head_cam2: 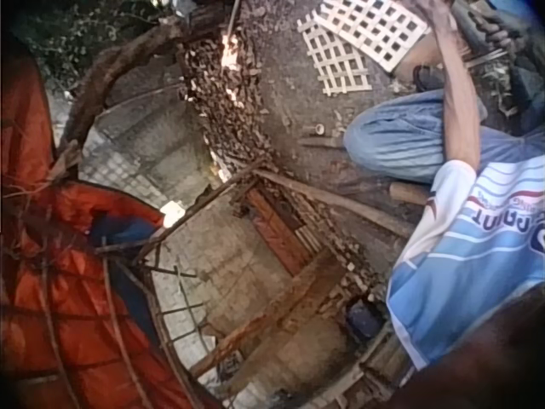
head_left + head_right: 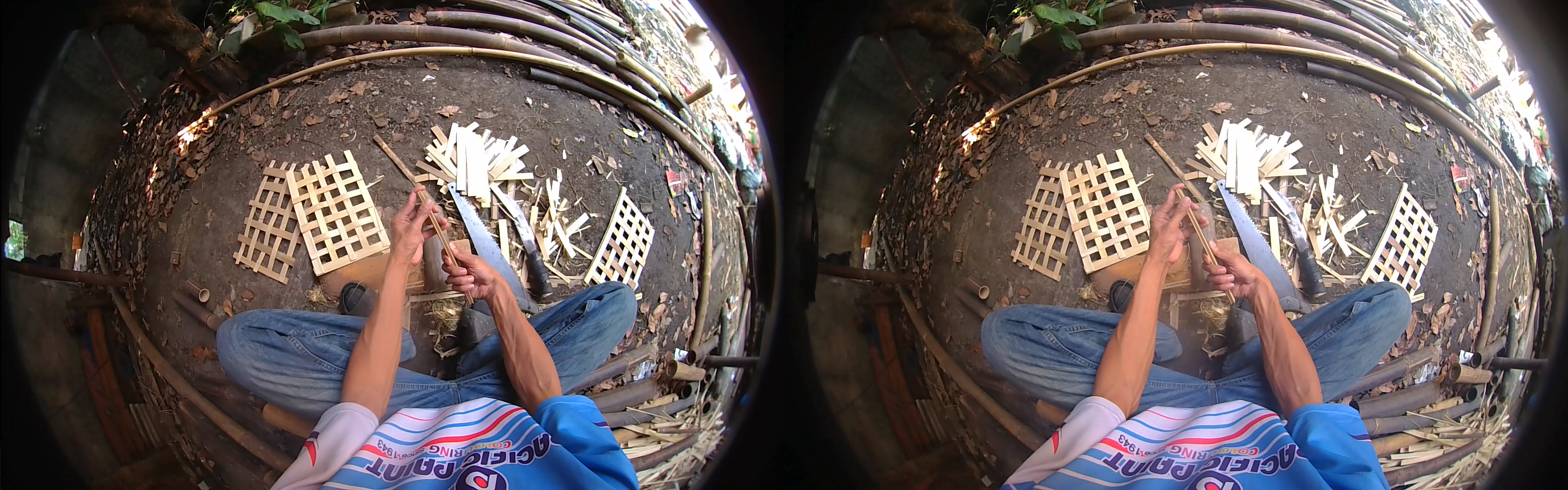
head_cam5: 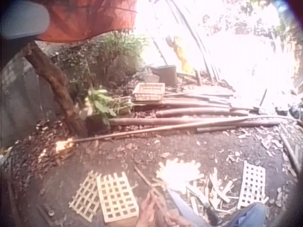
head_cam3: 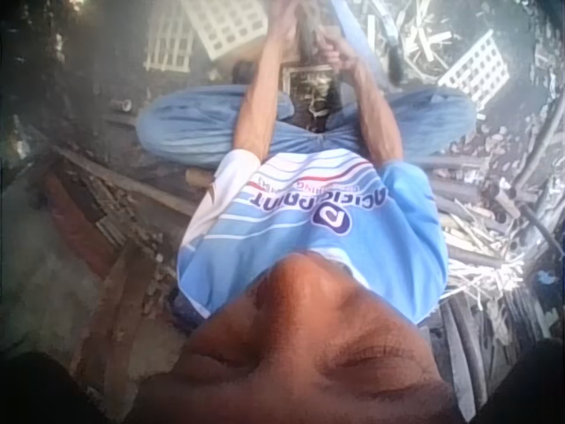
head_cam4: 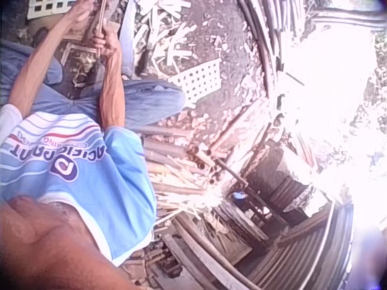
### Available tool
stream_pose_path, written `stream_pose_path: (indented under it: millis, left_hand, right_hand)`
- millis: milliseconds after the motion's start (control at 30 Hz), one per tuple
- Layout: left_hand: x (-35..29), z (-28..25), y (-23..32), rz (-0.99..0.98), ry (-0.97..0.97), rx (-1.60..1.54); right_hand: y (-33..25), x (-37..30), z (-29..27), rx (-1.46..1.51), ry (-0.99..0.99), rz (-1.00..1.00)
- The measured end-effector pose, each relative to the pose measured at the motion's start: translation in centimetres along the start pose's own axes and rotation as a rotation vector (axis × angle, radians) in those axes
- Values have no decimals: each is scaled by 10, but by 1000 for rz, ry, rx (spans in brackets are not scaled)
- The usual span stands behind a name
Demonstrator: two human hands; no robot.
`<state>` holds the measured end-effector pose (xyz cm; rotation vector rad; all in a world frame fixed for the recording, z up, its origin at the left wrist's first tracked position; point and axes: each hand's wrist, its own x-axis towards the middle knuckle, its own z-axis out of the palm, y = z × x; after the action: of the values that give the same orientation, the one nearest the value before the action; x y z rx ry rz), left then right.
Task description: The person sits on the ground and uses a knife to split and shape thin bamboo strips. They then weave these strips into small square lattice panels, placing finished pieces on the ground nearby.
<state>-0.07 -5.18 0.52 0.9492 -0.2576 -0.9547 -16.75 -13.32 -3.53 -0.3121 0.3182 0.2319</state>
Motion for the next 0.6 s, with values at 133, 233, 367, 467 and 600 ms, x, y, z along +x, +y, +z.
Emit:
stream_pose_path:
  millis: [133,233,367,467,600]
  left_hand:
    - [1,-7,-4,-20,6,-10]
    - [2,-9,-5,-34,11,-9]
    - [2,-16,-11,-58,69,-31]
    - [0,-18,-16,-39,87,-82]
    - [0,-27,-25,-65,174,-78]
  right_hand:
    - [2,0,0,-19,27,16]
    - [3,2,-3,11,17,27]
    - [5,5,-5,5,46,27]
    - [3,6,1,-69,192,36]
    - [3,6,10,-251,325,40]
